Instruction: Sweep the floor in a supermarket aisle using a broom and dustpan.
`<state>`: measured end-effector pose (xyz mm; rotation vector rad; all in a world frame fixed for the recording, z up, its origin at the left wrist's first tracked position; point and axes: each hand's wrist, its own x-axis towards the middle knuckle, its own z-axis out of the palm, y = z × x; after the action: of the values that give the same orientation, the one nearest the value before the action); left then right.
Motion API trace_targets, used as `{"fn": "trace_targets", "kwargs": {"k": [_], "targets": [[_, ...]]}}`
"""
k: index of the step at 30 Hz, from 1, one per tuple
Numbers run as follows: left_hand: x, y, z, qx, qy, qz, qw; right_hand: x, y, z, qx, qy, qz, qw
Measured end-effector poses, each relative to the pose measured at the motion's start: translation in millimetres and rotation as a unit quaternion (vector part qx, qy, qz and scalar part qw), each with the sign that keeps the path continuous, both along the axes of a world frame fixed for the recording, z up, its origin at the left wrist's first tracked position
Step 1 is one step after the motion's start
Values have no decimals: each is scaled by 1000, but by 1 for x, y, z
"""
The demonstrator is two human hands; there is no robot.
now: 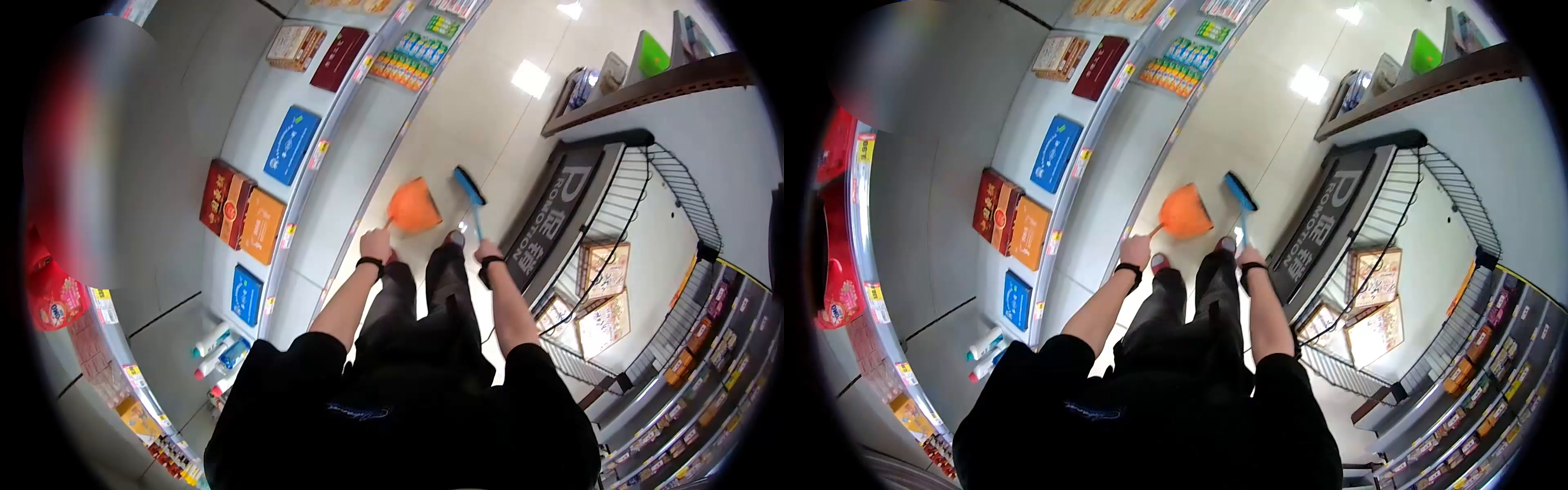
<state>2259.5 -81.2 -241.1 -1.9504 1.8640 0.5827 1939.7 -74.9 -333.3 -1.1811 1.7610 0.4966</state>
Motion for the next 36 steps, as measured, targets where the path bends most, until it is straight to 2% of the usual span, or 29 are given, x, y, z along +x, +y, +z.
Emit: {"fn": "trace_targets", "kwargs": {"k": [1,3,4,5,7,9,11,13,14,15,17,20,23,25,27,29,31,36], "targets": [[0,-3,1,25,1,8,1000,10,-9,27,7,-50,50,997],[0,-5,-2,19,2,16,1000,11,-5,-2,18,-85,109,990],[-3,-10,5,32,-9,2,999,8,-14,9,35,-118,113,986],[-4,-10,5,24,-18,-9,1000,-4,-2,-33,-22,-153,137,978],[-8,-9,3,12,-25,-8,1000,-17,-16,-13,88,-227,17,970],[-8,-7,1,15,-23,-9,1000,-27,-20,5,124,-257,-57,957],[-9,-12,-1,13,-26,-10,1000,-36,-28,23,106,-241,-11,965],[-7,-11,6,14,-33,-8,999,-57,-18,-13,-73,-237,89,965],[-6,-10,9,5,-31,-11,999,-53,-40,30,17,-199,46,979],[-3,-8,6,11,-32,-8,999,-54,-48,39,75,-150,-22,986],[-1,-7,4,20,-34,-5,999,-64,-56,30,3,-129,-12,992],[-1,-7,10,18,-27,-3,999,-71,-66,22,-58,-73,71,993],[1,-6,7,12,-29,2,1000,-59,-68,14,-24,-56,73,996],[0,-6,11,14,-28,10,999,-35,-54,8,-14,-51,114,992],[2,-5,12,17,-28,8,999,-15,-24,-33,-31,-71,141,987],[4,-4,12,13,-28,8,999,3,-14,-23,-28,-108,157,981],[5,-3,12,5,-24,15,1000,6,-9,-36,-28,-165,217,962],[10,5,14,-15,-24,-5,1000,5,-29,9,140,-242,46,959]]}}
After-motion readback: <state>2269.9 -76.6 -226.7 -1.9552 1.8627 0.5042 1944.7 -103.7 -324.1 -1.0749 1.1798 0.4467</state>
